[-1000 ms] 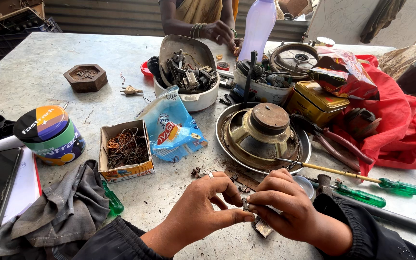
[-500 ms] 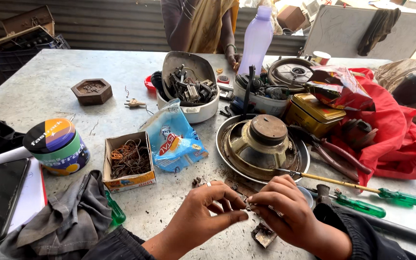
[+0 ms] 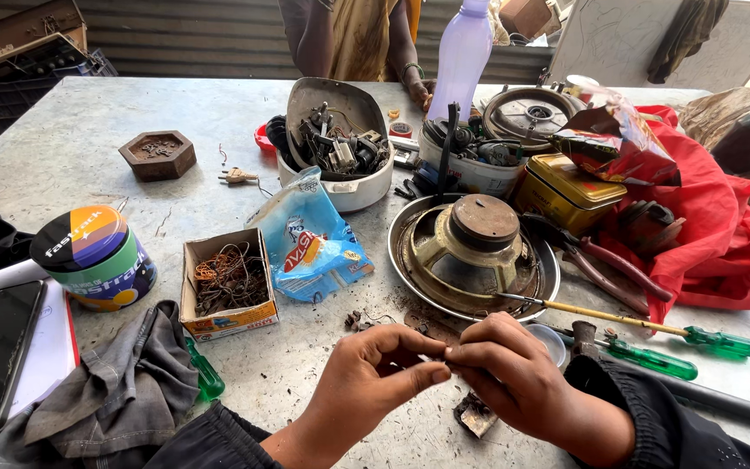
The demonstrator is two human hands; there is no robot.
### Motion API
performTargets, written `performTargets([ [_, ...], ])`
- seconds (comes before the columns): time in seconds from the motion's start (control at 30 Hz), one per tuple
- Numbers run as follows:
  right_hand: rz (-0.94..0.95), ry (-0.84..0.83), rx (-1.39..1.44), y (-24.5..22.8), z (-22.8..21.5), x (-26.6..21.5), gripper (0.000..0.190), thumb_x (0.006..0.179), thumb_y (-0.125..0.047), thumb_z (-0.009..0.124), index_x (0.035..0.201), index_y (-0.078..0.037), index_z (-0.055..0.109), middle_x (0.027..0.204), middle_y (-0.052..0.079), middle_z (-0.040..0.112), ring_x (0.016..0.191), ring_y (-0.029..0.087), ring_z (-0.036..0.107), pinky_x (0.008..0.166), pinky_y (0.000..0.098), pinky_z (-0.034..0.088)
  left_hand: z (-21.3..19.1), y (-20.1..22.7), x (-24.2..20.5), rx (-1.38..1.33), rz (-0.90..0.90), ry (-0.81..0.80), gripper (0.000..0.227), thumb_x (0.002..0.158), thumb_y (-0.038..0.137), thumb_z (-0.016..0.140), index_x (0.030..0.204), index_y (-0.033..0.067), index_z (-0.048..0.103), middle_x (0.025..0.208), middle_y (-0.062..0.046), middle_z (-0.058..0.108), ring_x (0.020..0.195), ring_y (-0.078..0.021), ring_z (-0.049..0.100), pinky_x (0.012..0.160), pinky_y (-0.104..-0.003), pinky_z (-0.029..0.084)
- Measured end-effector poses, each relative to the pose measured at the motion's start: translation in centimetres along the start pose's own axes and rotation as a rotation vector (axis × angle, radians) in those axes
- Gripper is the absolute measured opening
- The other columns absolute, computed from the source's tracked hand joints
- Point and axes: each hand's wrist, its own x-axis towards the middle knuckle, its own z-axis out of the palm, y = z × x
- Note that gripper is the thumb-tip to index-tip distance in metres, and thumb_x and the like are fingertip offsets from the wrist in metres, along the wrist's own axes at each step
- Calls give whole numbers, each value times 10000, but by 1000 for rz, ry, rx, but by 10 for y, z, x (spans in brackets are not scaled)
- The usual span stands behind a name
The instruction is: The person uses pliers to strip and cut wires from small electronic components at a cluttered workbench. They also use a screwdriver to manipulate parts of a disassembled device. The workspace contains various tools, containers, and electronic parts.
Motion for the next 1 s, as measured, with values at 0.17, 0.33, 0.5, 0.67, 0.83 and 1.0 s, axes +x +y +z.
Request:
performTargets([
  [0.17,109,-12,55,4,6,-4,188,890,-35,731,1065,-35,662,986,89,636,839,215,661,699,316,538,3,2,-5,310,344,78,194,906,88,773,1072,-12,764,982,-62,805,871,-98,771,769,-230,644],
  [0.33,237,13,156,6,10,-10,146,909,-22,713,1047,-28,669,974,89,645,790,166,676,662,279,554,0,-12,-1,-51,136,25,215,946,108,732,1107,-36,740,957,-101,789,862,-122,725,760,-266,611],
  [0.5,147,-1,165,8,10,-10,152,929,-18,693,1079,-22,666,977,83,649,839,161,684,694,275,560,-2,-19,6,-367,-43,-34,302,991,236,651,1106,-37,708,954,-124,776,850,-169,756,767,-304,636],
  [0.67,136,-2,159,8,8,-10,158,912,-12,702,1066,-22,669,974,82,652,841,162,675,702,276,547,-8,-10,6,-299,-128,-61,352,976,286,662,1124,-30,710,959,-114,783,837,-163,749,742,-295,626],
  [0.83,148,24,139,8,10,-9,168,905,-5,717,1067,-24,676,970,80,652,826,135,693,683,250,563,-10,-6,8,-235,-149,-55,350,918,273,705,1161,21,709,978,-69,779,821,-116,729,723,-266,616],
  [1.0,165,74,128,8,8,-7,173,889,-14,740,1053,-30,689,944,72,646,787,125,696,650,251,569,-7,-9,7,-94,-25,-46,275,942,225,734,1083,-11,724,906,-39,745,763,-84,684,675,-233,572],
])
